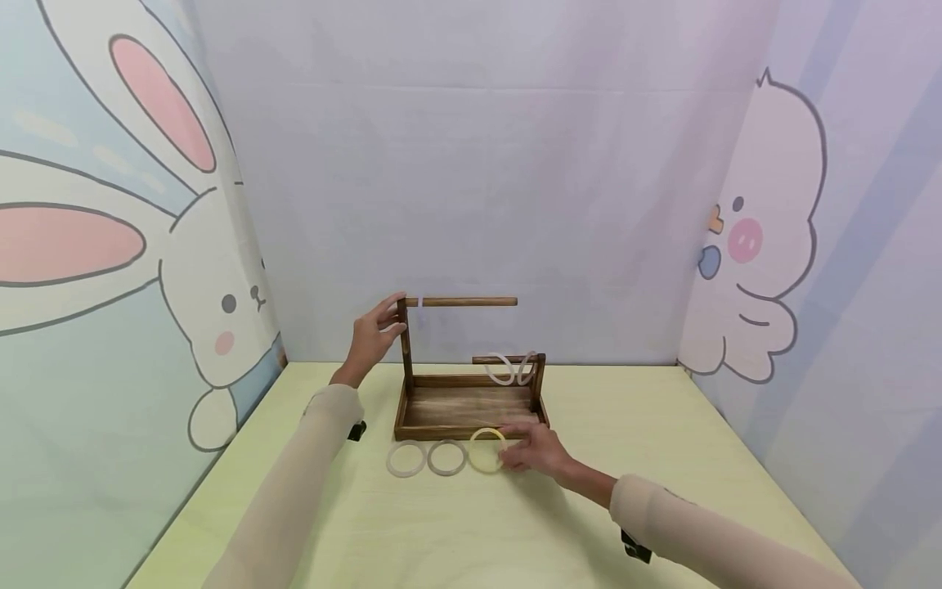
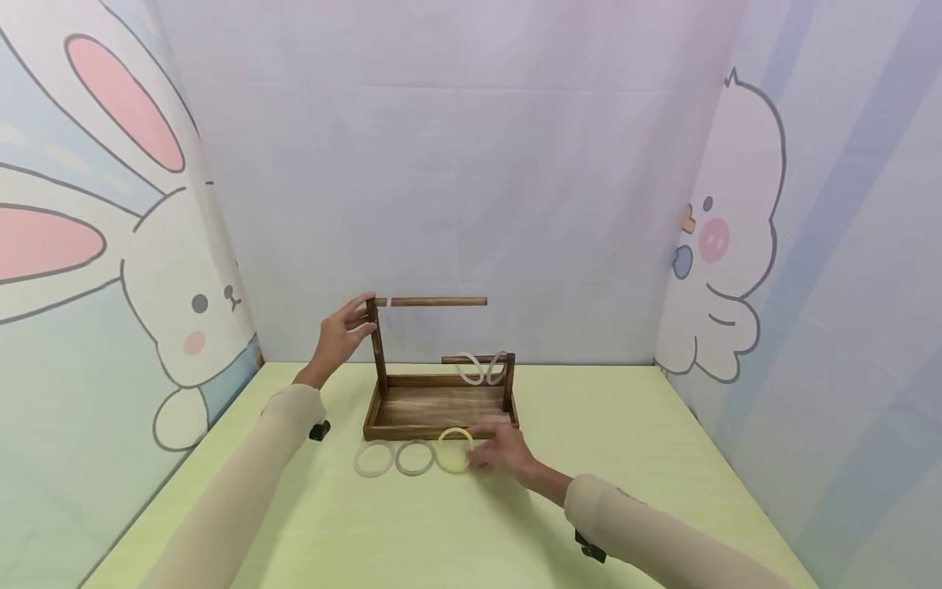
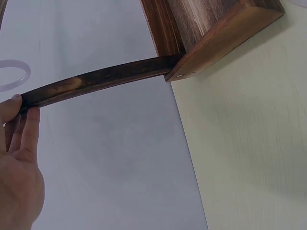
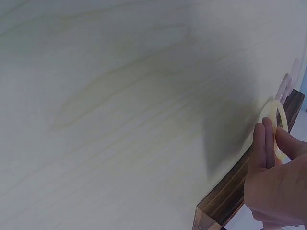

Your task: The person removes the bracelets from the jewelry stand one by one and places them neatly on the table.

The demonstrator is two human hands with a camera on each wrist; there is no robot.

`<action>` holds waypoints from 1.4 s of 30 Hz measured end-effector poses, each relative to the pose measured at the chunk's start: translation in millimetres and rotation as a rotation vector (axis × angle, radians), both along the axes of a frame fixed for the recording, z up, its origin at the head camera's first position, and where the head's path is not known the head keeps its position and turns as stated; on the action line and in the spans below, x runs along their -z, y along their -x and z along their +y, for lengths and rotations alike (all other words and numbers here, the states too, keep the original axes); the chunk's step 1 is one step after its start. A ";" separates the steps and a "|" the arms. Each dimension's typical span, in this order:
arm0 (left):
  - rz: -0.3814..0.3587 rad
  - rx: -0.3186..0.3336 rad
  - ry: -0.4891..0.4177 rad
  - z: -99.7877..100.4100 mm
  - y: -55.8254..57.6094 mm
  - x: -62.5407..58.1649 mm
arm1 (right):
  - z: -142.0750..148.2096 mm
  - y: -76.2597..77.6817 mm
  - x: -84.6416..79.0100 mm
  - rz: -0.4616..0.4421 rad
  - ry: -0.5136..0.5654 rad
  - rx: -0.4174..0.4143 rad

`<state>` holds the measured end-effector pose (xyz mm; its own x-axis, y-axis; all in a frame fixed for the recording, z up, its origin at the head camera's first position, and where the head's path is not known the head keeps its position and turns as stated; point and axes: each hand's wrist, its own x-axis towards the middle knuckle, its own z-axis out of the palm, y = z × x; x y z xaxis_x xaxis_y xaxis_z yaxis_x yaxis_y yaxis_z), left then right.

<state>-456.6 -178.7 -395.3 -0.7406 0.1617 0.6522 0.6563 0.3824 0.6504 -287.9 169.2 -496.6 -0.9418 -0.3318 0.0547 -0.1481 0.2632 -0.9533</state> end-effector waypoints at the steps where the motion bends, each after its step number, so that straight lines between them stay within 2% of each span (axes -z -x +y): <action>1: 0.000 0.002 0.000 -0.1 0.1 -0.1 | 0.0 -0.9 -0.1 -0.005 0.002 -0.005; 11: 0.001 0.003 -0.010 2.5 -3.6 -3.0 | 1.7 0.0 3.9 -0.065 0.016 -0.002; 19: 0.007 -0.006 -0.013 2.5 -5.8 -4.4 | 2.8 1.9 6.3 -0.070 0.051 -0.005; 25: 0.010 0.002 -0.013 3.1 -8.9 -5.4 | 1.4 2.3 9.2 -0.076 0.060 0.029; 31: 0.013 0.007 -0.012 2.9 -8.4 -5.1 | -0.6 0.6 10.4 -0.058 0.058 0.062; 42: 0.010 0.011 -0.019 1.8 -6.2 -2.7 | -1.5 -3.1 12.5 0.028 0.041 0.088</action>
